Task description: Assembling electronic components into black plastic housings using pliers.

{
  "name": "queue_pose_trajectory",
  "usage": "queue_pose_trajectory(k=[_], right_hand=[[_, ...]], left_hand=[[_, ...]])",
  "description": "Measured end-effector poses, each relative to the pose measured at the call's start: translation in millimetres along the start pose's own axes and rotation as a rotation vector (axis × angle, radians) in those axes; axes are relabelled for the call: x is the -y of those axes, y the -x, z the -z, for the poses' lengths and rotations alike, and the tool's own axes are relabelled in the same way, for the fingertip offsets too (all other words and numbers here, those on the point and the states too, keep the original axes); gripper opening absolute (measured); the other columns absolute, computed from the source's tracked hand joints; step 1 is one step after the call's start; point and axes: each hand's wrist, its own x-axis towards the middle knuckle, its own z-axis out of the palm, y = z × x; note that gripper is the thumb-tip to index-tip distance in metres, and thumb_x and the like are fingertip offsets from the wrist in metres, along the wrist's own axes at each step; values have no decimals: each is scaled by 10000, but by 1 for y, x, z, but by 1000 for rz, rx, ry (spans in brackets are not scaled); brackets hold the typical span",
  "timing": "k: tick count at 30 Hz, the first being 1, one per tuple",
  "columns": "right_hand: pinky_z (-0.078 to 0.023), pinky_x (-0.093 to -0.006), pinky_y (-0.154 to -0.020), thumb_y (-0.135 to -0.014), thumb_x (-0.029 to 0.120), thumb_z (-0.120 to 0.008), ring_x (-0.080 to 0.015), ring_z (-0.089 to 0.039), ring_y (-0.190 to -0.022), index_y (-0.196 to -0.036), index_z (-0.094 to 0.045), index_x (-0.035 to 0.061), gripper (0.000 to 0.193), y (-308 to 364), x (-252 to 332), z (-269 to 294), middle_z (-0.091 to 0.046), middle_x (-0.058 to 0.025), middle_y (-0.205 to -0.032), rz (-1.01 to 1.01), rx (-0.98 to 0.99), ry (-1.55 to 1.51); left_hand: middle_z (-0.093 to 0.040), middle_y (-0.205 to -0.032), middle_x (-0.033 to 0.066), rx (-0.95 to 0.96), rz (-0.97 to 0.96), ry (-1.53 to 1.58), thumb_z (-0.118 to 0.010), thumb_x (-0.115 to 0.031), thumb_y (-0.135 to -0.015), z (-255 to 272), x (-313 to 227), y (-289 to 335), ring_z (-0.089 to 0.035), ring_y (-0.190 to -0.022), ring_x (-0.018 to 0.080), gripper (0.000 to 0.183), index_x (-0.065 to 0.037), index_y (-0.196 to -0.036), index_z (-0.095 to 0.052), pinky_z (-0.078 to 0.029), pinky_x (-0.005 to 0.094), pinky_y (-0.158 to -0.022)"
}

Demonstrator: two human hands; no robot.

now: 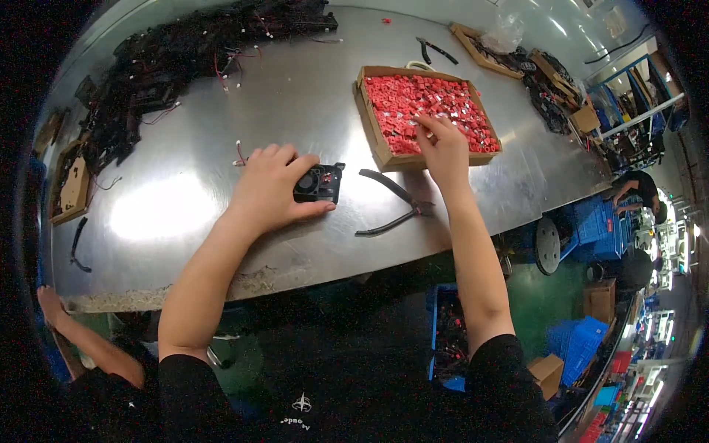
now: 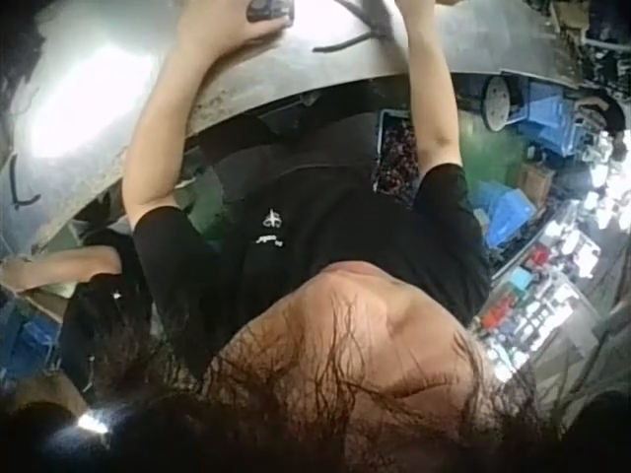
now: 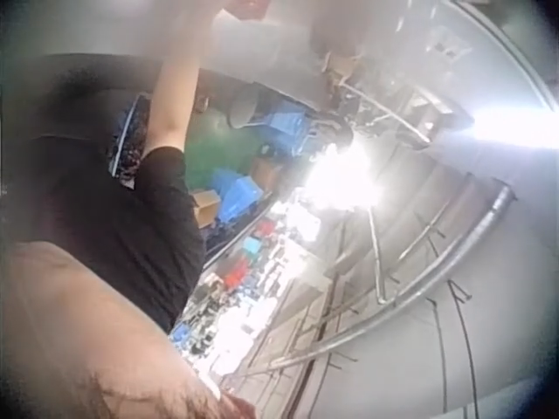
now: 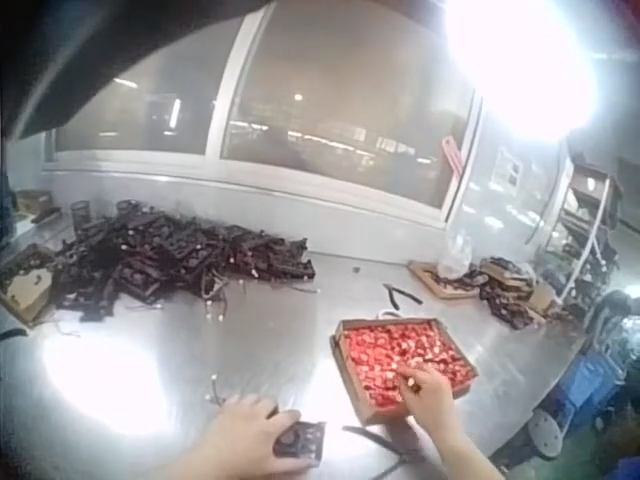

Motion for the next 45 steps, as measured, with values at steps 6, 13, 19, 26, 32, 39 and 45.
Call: queue_pose_trajectory(k=[6, 13, 19, 26, 32, 39, 45], right_hand=[[-484, -248, -648, -925, 64, -799, -84, -613, -707, -1022, -763, 31, 108, 61, 80, 0, -713, -23, -827, -89, 236, -286], [-481, -264, -657, -901, 30, -789, -115, -595, -713, -1003, -752, 9, 111, 77, 98, -3, -647, -52, -921, -90, 326, -227], [-531, -284, -739, -900, 13, -768, -167, -684, -842, -1057, -728, 10, 161, 69, 94, 18, -687, -75, -1020, -118, 429, -237], [-549, -336, -755, -902, 60, -783, -231, -688, -848, -1029, -723, 29, 144, 69, 101, 8, -699, -89, -973, 53, 580, -108], [-535, -341, -706, -875, 107, -835, -194, -679, -805, -999, -715, 19, 194, 73, 109, 14, -691, -85, -906, -79, 504, -110], [-520, -345, -680, -905, 112, -799, -230, -668, -779, -973, -711, 14, 148, 70, 111, -2, -697, -88, -952, -33, 506, -111], [-533, -326, -698, -916, 61, -779, -203, -662, -760, -994, -718, 5, 113, 73, 106, 0, -701, -76, -983, -26, 515, -168]], left_hand=[[-653, -1057, 97, -3, 12, -8, -795, -713, -765, -3, 5, 6, -607, -1049, 298, 726, -142, -1210, -731, -438, 451, -940], [-660, -1052, 105, -63, -7, 4, -809, -706, -754, -4, 6, 5, -616, -1049, 303, 731, -130, -1197, -725, -454, 445, -934], [-661, -1064, 106, -54, -6, 2, -803, -704, -766, -3, 6, 4, -617, -1063, 300, 724, -130, -1199, -724, -452, 444, -954], [-664, -1078, 110, -47, 5, 3, -791, -703, -785, -3, 5, 5, -615, -1085, 303, 708, -123, -1184, -721, -451, 444, -971], [-666, -1074, 112, -40, 5, -17, -787, -707, -785, -7, 7, 9, -616, -1073, 305, 710, -122, -1181, -720, -453, 442, -956], [-671, -1064, 107, -69, -21, -17, -777, -712, -791, -6, 7, 5, -623, -1049, 303, 711, -122, -1183, -718, -457, 438, -943], [-676, -1048, 98, -72, -8, -24, -785, -706, -788, -8, 9, 8, -624, -1052, 299, 703, -125, -1178, -720, -457, 441, -934]])
